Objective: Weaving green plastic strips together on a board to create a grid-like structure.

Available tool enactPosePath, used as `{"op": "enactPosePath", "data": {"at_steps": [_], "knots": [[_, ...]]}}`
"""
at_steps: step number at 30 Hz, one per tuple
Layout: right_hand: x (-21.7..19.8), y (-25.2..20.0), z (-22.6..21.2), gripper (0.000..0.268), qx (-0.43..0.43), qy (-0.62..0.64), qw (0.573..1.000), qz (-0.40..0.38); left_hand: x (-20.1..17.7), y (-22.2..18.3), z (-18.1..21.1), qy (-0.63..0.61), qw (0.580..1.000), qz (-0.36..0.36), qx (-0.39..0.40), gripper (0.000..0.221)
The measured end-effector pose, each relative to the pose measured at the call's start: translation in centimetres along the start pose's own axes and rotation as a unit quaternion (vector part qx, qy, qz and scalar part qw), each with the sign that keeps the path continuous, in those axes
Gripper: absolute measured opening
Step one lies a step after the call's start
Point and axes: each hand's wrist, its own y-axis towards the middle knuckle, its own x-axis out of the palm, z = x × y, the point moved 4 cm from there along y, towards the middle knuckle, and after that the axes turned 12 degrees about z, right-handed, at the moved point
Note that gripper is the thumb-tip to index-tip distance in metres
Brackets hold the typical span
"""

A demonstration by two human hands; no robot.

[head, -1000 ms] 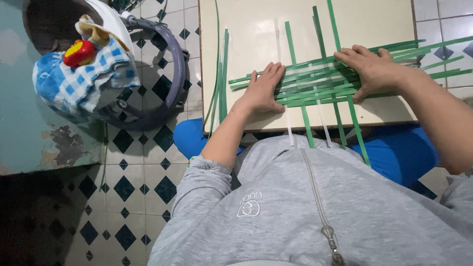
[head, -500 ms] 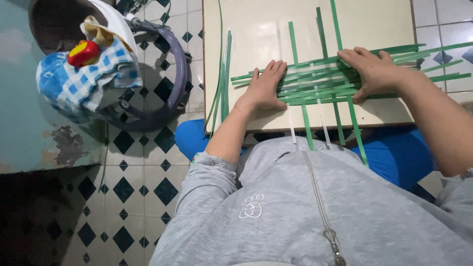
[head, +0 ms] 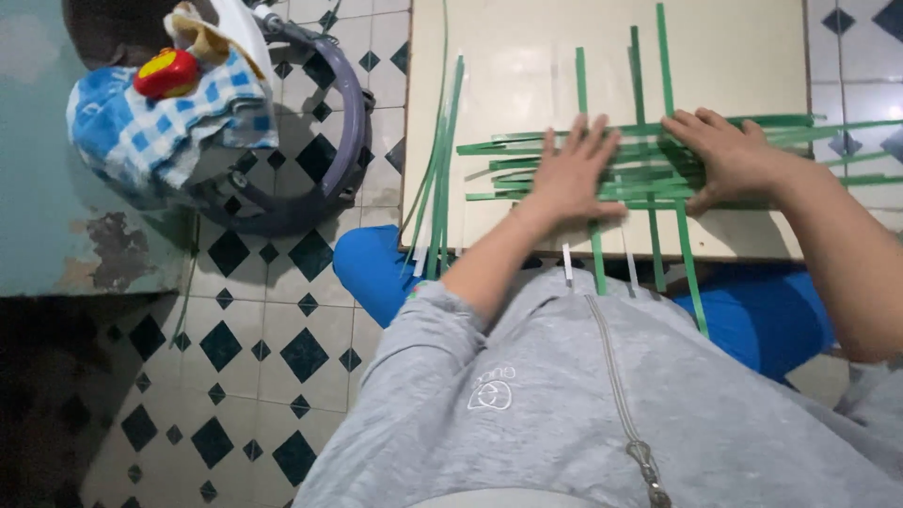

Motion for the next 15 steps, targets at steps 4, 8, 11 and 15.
{"op": "enactPosePath", "data": {"at_steps": [4,8,11,15], "knots": [[1.2,0.8,1.2,0.134,-0.01,-0.07,0.997,-0.006,2.8,1.4,0.2,0.002,0.999,0.026,0.025,0.112],[0.2,0.4,0.4,0.128,-0.011,-0.036,0.999,-0.017,3.5,1.5,-0.1,0.029,0.998,0.047,0.036,0.108],[-0.3,0.0,-0.1,0.124,-0.001,-0.037,0.999,-0.029,4.0,1.9,-0.3,0.004,0.998,0.03,0.048,0.101],[0.2,0.1,0.3,0.123,-0.006,-0.057,0.998,-0.033,4.0,1.9,-0.4,-0.01,0.998,0.021,0.051,0.099]]}}
